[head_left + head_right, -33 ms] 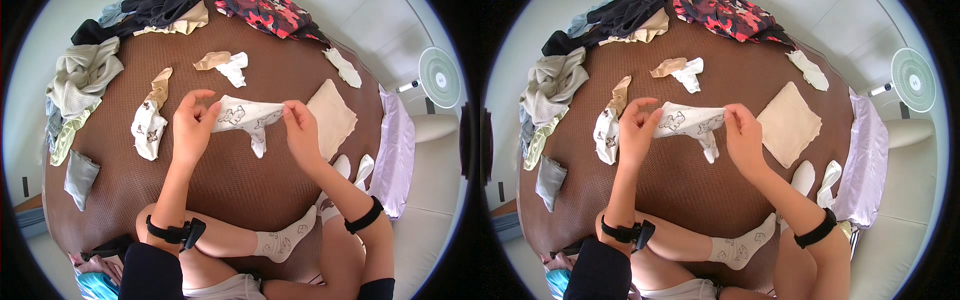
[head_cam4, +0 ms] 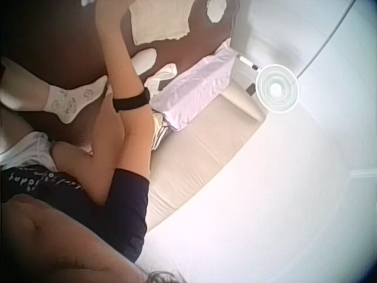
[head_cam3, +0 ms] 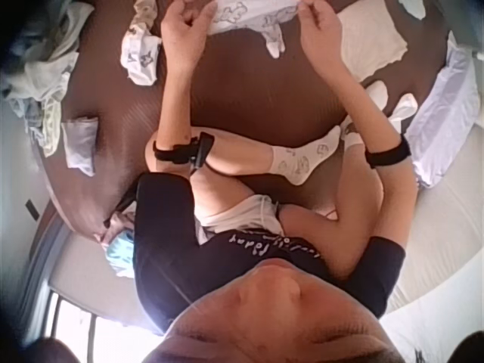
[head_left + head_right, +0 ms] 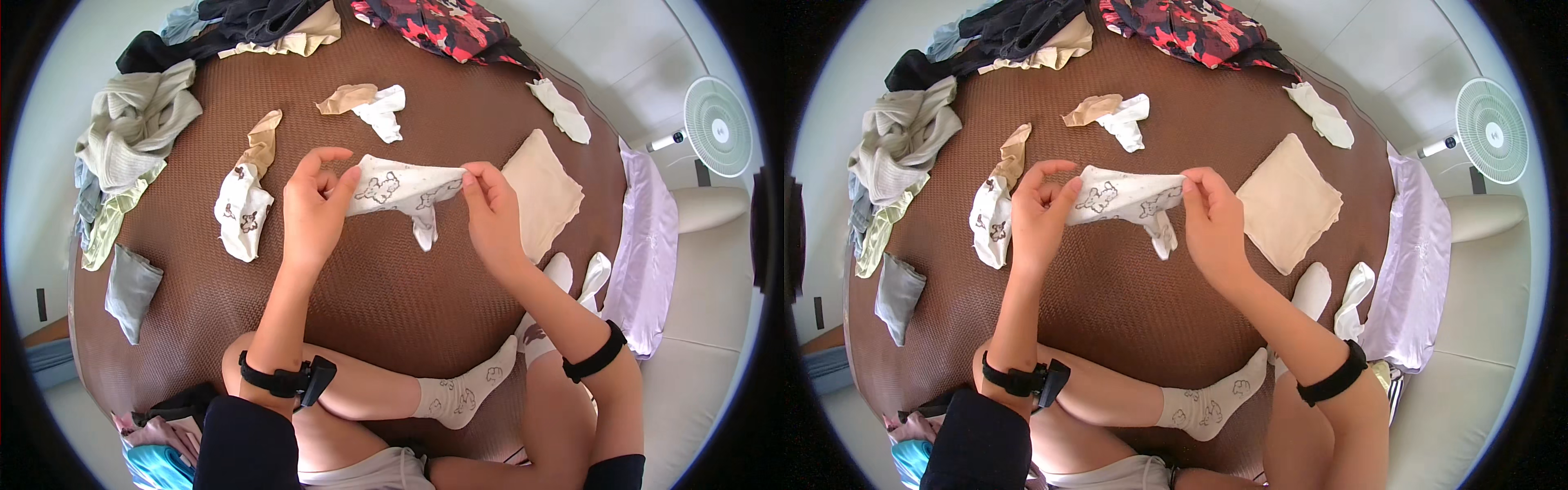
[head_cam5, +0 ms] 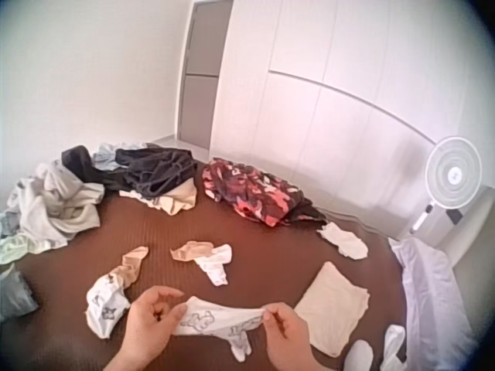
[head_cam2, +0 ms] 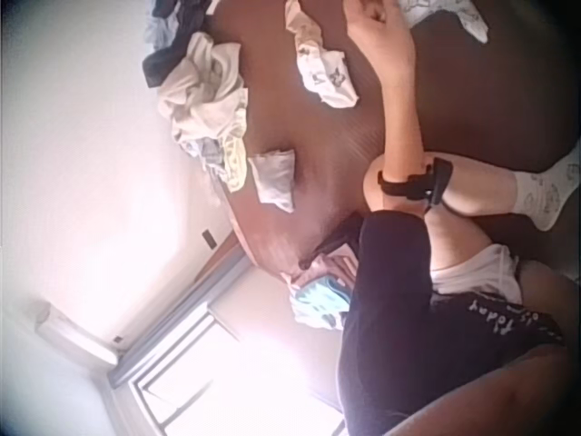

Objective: Folding small socks and organizing them on the bed.

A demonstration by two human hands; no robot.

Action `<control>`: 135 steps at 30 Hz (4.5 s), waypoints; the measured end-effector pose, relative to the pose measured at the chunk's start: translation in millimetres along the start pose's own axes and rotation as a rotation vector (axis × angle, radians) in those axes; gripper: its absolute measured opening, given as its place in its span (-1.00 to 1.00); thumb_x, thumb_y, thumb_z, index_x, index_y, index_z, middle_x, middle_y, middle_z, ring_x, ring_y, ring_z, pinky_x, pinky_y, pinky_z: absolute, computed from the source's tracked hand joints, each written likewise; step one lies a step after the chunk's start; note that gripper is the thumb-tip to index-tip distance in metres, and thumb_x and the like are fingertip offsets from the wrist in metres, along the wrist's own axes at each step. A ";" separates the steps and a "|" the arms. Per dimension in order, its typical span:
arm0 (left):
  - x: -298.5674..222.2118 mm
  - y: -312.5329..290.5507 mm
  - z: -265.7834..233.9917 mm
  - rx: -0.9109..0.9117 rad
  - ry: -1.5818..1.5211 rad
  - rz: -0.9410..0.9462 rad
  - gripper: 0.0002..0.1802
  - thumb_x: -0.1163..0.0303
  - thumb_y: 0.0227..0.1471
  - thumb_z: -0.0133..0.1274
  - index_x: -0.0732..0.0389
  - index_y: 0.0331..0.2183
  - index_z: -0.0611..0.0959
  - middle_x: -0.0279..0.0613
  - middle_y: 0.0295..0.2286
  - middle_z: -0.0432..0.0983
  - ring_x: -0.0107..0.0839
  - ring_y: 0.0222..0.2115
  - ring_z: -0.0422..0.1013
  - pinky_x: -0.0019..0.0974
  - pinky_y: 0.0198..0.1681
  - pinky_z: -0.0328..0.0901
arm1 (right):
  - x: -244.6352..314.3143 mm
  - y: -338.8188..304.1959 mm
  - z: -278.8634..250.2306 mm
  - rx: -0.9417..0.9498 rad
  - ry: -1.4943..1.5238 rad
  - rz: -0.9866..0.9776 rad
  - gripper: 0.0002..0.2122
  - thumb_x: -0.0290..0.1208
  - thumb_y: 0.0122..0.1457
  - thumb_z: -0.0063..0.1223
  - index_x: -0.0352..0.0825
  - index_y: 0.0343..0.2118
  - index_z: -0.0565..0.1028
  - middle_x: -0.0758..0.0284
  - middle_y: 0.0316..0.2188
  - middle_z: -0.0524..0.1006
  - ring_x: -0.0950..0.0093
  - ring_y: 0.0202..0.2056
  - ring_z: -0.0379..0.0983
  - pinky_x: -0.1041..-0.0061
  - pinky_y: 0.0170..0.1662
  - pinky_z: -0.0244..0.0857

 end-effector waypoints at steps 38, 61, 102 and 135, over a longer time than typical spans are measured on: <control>17.2 0.2 15.5 0.260 -0.342 -0.163 -0.78 0.32 0.10 -0.06 0.29 -0.42 0.52 -0.40 -0.56 0.44 -0.71 -0.54 0.32 -0.59 -0.46 0.24 | -8.6 -7.5 17.3 0.419 0.330 0.333 -0.82 -0.34 0.25 -0.27 -0.33 -0.35 0.34 0.54 -0.52 0.30 0.79 -0.44 0.15 0.73 -0.38 0.11; 18.7 1.2 17.5 0.249 -0.553 -0.208 -0.83 0.37 0.10 -0.08 0.28 -0.33 0.45 -0.38 -0.51 0.45 -0.70 -0.52 0.35 -0.59 -0.45 0.25 | -26.3 -9.7 12.9 0.333 0.544 0.627 -0.69 -0.17 0.26 -0.33 -0.33 -0.26 0.37 0.38 -0.39 0.48 0.64 -0.38 0.42 0.57 -0.33 0.36; 62.3 -6.6 16.9 0.301 0.878 -0.155 -0.83 0.50 -0.12 -0.08 0.29 -0.37 0.48 0.01 -0.39 0.49 -0.04 -0.32 0.45 -0.13 -0.27 0.36 | -115.6 -56.7 -0.7 0.344 0.089 0.820 -0.67 -0.20 0.18 -0.11 -0.41 -0.17 0.38 0.37 -0.33 0.46 0.66 -0.37 0.36 0.66 -0.31 0.24; 76.5 -53.6 72.3 0.952 0.530 0.239 -0.45 0.26 -0.04 0.01 0.29 -0.01 0.35 0.02 0.07 0.12 -0.09 0.15 -0.05 -0.15 0.14 -0.03 | -121.7 -67.3 7.4 0.115 0.447 0.846 -0.77 -0.26 0.23 -0.21 -0.35 -0.32 0.36 0.39 -0.38 0.44 0.63 -0.31 0.38 0.58 -0.22 0.27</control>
Point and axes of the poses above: each hand's wrist, its own y-axis towards the middle knuckle, its own z-axis out of the palm, x = y × z, the point moved 6 cm from there along y, towards the middle knuckle
